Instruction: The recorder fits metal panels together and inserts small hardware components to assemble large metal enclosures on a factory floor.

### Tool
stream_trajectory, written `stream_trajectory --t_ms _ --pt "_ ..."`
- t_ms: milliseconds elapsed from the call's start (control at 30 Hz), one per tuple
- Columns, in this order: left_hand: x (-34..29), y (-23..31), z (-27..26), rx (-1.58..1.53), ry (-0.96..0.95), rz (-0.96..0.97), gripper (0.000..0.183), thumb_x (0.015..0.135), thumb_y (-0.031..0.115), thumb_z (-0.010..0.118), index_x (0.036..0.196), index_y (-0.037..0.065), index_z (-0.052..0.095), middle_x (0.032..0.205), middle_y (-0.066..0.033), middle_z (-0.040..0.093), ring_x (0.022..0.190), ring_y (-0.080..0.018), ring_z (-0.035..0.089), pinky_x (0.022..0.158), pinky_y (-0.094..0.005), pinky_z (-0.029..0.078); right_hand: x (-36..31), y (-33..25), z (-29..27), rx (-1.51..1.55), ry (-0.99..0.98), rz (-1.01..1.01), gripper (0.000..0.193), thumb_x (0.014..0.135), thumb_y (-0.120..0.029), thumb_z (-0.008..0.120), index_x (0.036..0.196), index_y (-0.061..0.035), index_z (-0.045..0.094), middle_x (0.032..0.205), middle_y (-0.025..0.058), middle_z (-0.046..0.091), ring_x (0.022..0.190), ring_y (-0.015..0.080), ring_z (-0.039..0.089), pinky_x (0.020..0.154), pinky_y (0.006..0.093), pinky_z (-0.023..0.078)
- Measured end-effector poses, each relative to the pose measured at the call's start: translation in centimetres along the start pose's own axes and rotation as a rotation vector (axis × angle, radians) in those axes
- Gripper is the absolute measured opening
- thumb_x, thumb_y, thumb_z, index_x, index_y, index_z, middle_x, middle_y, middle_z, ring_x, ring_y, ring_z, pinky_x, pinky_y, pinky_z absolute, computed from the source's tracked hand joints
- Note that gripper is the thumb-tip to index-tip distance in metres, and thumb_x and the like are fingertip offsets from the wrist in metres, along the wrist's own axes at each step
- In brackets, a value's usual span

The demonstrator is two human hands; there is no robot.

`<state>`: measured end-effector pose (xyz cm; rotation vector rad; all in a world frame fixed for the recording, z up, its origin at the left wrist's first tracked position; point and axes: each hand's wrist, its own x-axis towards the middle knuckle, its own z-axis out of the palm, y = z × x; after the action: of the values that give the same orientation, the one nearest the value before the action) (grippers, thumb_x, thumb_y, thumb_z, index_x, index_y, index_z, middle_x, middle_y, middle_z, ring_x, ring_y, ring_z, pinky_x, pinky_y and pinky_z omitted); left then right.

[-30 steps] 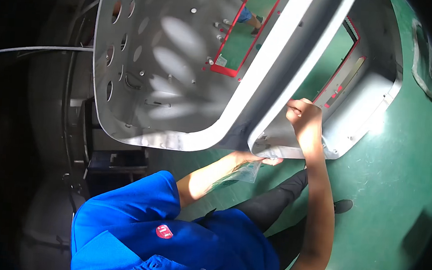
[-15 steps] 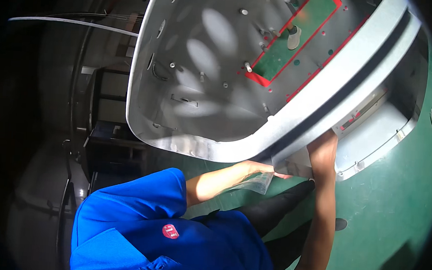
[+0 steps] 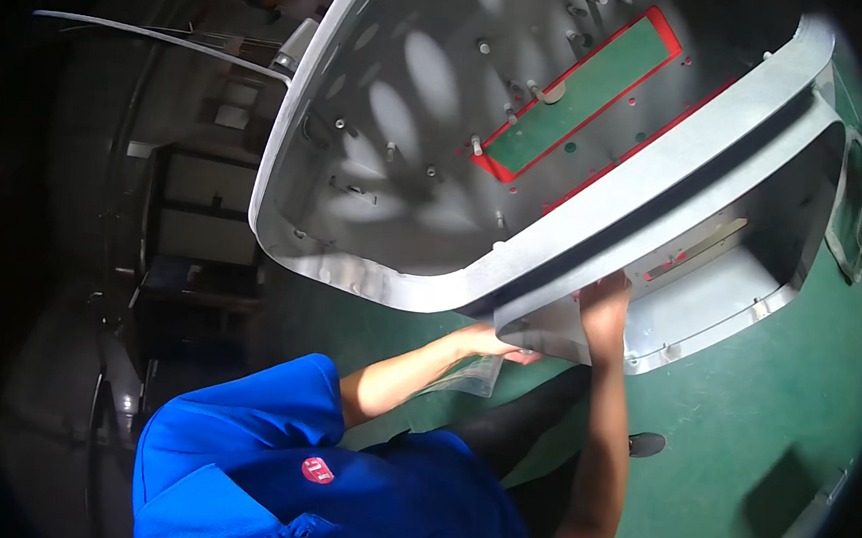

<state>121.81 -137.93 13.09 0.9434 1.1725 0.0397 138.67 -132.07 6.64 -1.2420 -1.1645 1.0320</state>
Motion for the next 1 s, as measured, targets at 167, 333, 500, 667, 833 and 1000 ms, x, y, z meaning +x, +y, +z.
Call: stream_trajectory --t_ms 167,333,500,667,833,1000 --pt "-0.2 1.5 0.1 0.096 -0.061 0.009 0.031 0.090 0.023 0.050 0.065 0.007 0.049 0.055 0.0029 0.043 0.047 -0.0052 0.036 0.044 -0.0224 0.027 -2.6 -5.7 -3.9 0.064 0.212 0.168 0.006 0.074 0.001 0.062 0.077 0.0006 0.057 0.062 0.0080 0.058 0.052 0.0172 0.055 0.051 0.0281 0.044" --pt "0.2 1.8 0.1 0.076 -0.060 0.027 0.023 0.090 0.018 0.051 0.071 0.004 0.052 0.057 0.0006 0.045 0.047 -0.0061 0.038 0.042 -0.0232 0.028 -9.2 -6.5 -4.0 -0.110 -0.023 -0.184 0.012 0.073 -0.007 0.068 0.084 -0.0034 0.063 0.068 0.0092 0.059 0.057 0.0246 0.060 0.054 0.0340 0.048" --pt "0.9 2.1 -1.4 0.024 -0.137 0.066 0.013 0.090 0.011 0.052 0.094 0.000 0.057 0.059 -0.0020 0.048 0.048 -0.0069 0.041 0.040 -0.0220 0.028 -8.1 -7.1 -3.2 -0.172 -0.232 -0.021 0.022 0.077 -0.008 0.066 0.099 -0.0058 0.065 0.079 0.0108 0.060 0.069 0.0283 0.062 0.058 0.0385 0.048" --pt "0.5 2.3 -0.3 -0.020 -0.103 0.136 0.024 0.088 0.020 0.052 0.073 0.002 0.057 0.055 0.0008 0.049 0.047 -0.0051 0.043 0.043 -0.0211 0.032 -8.4 -6.1 -3.5 -0.061 -0.293 0.064 0.023 0.077 -0.007 0.066 0.100 -0.0040 0.066 0.081 0.0121 0.060 0.068 0.0275 0.060 0.060 0.0364 0.047" --pt "-0.6 4.2 1.1 -0.006 -0.033 0.072 0.030 0.088 0.024 0.055 0.065 0.004 0.055 0.053 0.0005 0.049 0.044 -0.0051 0.042 0.041 -0.0226 0.030 -8.4 -6.4 -3.7 0.090 -0.272 0.257 0.016 0.073 -0.005 0.069 0.089 -0.0009 0.068 0.070 0.0071 0.056 0.059 0.0165 0.055 0.054 0.0301 0.044" --pt "-0.9 5.0 1.3 0.001 -0.057 0.069 0.040 0.088 0.029 0.055 0.055 0.005 0.052 0.048 0.0008 0.047 0.042 -0.0046 0.040 0.041 -0.0227 0.029 -7.9 -6.6 -4.2 0.212 -0.285 0.331 0.007 0.074 0.000 0.069 0.081 0.0017 0.068 0.067 0.0055 0.057 0.054 0.0102 0.054 0.049 0.0248 0.043"
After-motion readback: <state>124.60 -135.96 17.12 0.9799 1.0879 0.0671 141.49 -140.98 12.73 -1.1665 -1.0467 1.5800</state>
